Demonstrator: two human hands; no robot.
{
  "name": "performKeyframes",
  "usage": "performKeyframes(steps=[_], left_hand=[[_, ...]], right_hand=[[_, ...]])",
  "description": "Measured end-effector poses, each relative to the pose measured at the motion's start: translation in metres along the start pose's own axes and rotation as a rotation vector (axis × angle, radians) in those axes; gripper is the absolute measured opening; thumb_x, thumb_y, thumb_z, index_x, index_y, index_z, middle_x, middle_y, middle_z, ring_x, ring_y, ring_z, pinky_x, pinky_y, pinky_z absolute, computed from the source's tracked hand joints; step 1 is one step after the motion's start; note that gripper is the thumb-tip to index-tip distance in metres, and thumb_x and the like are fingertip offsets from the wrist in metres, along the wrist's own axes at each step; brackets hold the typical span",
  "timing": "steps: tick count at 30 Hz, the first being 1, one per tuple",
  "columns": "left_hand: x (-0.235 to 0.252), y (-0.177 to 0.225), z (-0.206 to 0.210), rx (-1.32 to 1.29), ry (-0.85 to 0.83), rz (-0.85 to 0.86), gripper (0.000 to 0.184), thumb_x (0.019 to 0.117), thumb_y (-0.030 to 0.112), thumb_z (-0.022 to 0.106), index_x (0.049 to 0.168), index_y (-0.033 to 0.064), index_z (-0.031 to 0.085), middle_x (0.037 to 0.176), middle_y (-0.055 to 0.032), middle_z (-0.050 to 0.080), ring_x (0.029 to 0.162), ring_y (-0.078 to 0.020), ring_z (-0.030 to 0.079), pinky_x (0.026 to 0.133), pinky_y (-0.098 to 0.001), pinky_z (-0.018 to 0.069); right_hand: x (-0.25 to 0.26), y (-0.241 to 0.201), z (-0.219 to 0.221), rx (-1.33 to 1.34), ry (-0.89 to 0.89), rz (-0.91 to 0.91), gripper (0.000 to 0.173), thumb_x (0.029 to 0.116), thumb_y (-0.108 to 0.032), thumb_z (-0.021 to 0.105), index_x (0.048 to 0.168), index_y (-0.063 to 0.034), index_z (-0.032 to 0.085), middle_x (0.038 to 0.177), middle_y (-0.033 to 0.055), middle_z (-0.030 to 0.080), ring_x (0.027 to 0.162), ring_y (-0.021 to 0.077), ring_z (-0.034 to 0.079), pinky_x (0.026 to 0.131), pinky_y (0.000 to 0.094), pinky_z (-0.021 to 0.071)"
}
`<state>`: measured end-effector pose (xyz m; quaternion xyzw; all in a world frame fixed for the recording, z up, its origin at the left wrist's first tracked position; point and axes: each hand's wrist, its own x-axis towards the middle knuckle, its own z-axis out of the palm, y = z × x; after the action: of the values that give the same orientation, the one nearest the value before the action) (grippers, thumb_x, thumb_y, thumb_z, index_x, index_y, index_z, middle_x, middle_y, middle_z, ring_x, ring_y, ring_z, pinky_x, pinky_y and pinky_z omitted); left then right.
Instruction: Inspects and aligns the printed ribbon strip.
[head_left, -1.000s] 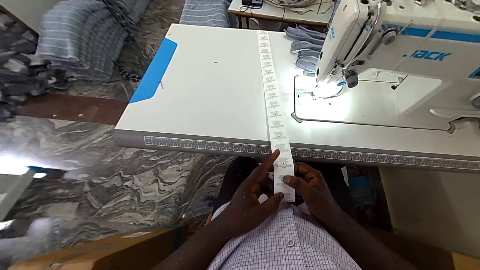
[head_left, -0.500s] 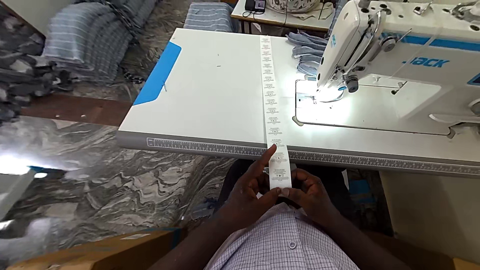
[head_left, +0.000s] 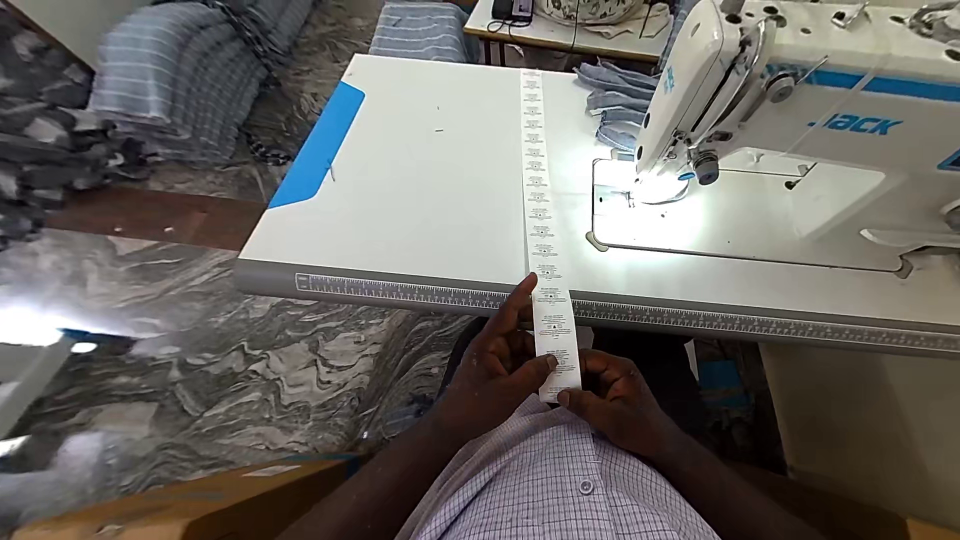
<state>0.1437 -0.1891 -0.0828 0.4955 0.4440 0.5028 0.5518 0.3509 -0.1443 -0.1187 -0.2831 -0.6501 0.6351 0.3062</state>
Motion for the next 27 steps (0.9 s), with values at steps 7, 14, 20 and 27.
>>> performKeyframes(steps=[7, 14, 20, 27], left_hand=[[-0.013, -0.013, 0.010, 0.092, -0.069, 0.028, 0.100, 0.0885, -0.006, 0.071, 0.165, 0.0294, 0.017, 0.140, -0.0066, 0.057, 0.091, -0.0232, 0.071, 0.080, -0.0369, 0.0639], [-0.008, -0.013, 0.003, 0.070, -0.039, 0.019, 0.096, 0.0910, -0.001, 0.071, 0.165, 0.0276, 0.017, 0.139, -0.0061, 0.057, 0.095, -0.0219, 0.070, 0.080, -0.0349, 0.0628], [0.002, -0.001, 0.005, 0.016, 0.019, 0.000, 0.097, 0.0923, -0.010, 0.065, 0.165, 0.0303, 0.016, 0.142, -0.0065, 0.055, 0.089, -0.0232, 0.071, 0.076, -0.0365, 0.0644], [-0.015, -0.013, 0.015, 0.125, -0.052, 0.009, 0.102, 0.0881, -0.004, 0.072, 0.165, 0.0304, 0.015, 0.141, -0.0034, 0.056, 0.090, -0.0207, 0.070, 0.080, -0.0347, 0.0634]], right_hand=[[0.007, -0.004, -0.003, 0.036, 0.165, 0.058, 0.018, 0.0948, -0.022, 0.068, 0.103, -0.0066, 0.069, 0.084, 0.0076, 0.068, 0.070, 0.0155, 0.066, 0.061, 0.0283, 0.0572], [0.002, -0.003, -0.001, 0.009, 0.115, 0.016, 0.008, 0.0933, -0.010, 0.068, 0.099, -0.0053, 0.069, 0.080, 0.0073, 0.067, 0.065, 0.0146, 0.062, 0.055, 0.0262, 0.0536], [-0.001, 0.002, -0.001, -0.013, 0.099, -0.025, 0.009, 0.0882, -0.013, 0.070, 0.095, -0.0068, 0.069, 0.077, 0.0043, 0.066, 0.060, 0.0121, 0.062, 0.051, 0.0252, 0.0530], [0.008, -0.003, -0.003, 0.065, 0.207, 0.043, 0.017, 0.0962, -0.023, 0.067, 0.100, -0.0063, 0.068, 0.083, 0.0083, 0.068, 0.069, 0.0150, 0.066, 0.061, 0.0276, 0.0576]])
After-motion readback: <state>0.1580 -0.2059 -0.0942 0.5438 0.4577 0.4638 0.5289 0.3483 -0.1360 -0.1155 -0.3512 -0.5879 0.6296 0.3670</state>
